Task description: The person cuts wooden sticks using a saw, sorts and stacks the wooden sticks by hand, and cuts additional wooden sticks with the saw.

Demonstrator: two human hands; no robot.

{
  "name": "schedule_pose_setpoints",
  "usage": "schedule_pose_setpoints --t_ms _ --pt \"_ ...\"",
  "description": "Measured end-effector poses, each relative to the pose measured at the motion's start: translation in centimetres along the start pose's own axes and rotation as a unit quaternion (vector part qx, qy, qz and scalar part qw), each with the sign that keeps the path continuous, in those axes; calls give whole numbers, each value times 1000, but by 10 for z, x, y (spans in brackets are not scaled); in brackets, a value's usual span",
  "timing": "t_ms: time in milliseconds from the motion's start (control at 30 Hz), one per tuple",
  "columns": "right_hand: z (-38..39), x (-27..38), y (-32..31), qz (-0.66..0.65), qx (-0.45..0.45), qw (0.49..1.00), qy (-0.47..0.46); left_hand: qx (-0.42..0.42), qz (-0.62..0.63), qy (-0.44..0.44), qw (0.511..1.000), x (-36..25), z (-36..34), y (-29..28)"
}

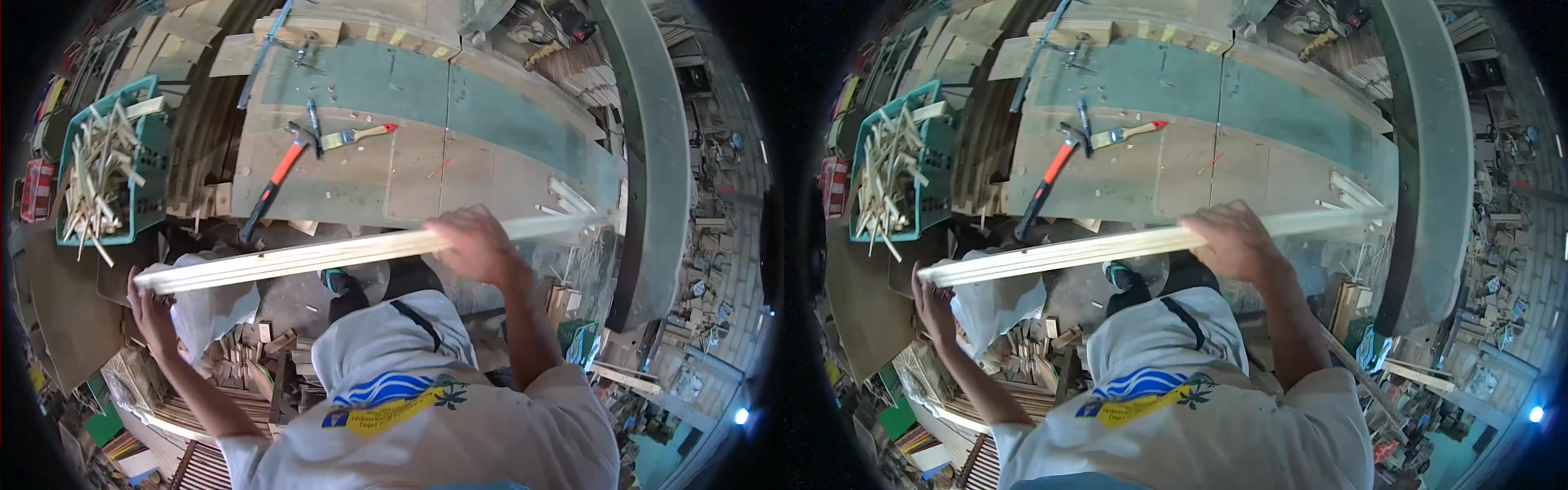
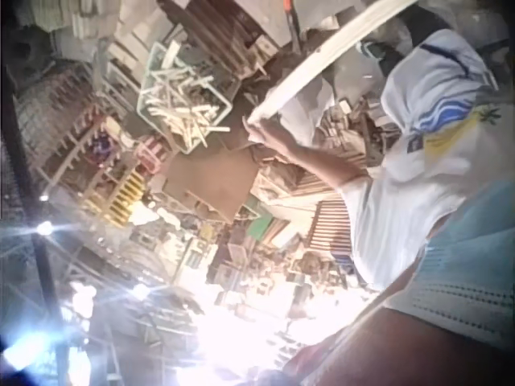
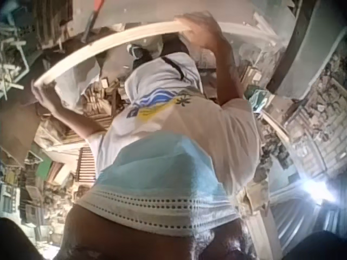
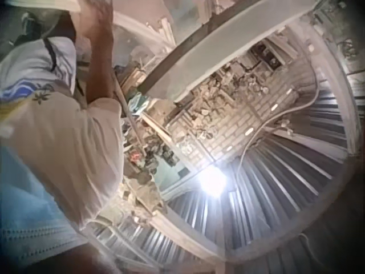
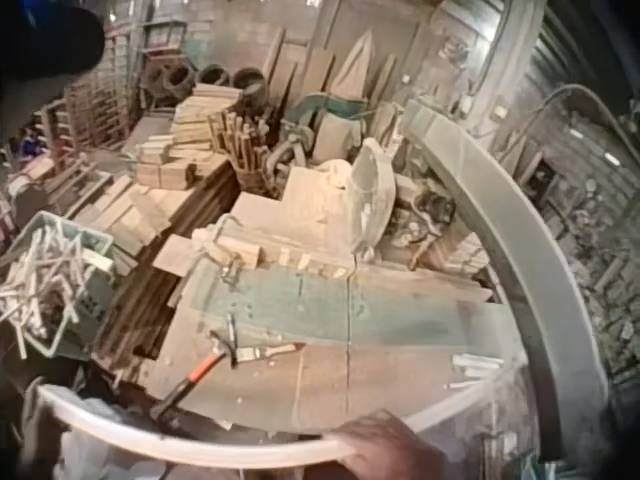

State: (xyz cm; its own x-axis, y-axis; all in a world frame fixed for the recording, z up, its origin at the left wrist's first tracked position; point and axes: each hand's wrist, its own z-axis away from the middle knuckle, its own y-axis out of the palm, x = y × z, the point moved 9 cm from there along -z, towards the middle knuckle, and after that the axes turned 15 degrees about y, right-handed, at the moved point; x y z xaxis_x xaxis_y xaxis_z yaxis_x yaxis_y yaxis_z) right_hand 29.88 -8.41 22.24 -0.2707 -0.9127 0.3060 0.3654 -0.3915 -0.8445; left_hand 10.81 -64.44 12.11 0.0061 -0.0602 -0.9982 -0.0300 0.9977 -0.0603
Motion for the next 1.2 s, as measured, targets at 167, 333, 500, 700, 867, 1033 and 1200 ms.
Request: schedule_pose_setpoints --t_ms 167,333,500,700,867,1033,1200 --pt "-56 -81 -39 -50 -66 997 5 154 -95 65 981 -35 -7 76" --pt "-101 -216 -48 -23 -78 994 74 231 -409 116 875 -23 -67 185" --pt "-124 -357 -67 -5 -107 984 145 277 -405 196 849 -23 -90 383" --pt "-139 -488 -86 63 -142 967 202 363 -329 228 841 0 -90 543" --pt "-138 -550 -87 82 -225 938 249 372 -345 355 785 34 -93 664" --pt "-191 -518 -48 66 -252 940 221 318 -396 337 792 49 -89 715" --pt "-192 -525 -31 74 -318 920 219 285 -452 354 768 57 -80 703"
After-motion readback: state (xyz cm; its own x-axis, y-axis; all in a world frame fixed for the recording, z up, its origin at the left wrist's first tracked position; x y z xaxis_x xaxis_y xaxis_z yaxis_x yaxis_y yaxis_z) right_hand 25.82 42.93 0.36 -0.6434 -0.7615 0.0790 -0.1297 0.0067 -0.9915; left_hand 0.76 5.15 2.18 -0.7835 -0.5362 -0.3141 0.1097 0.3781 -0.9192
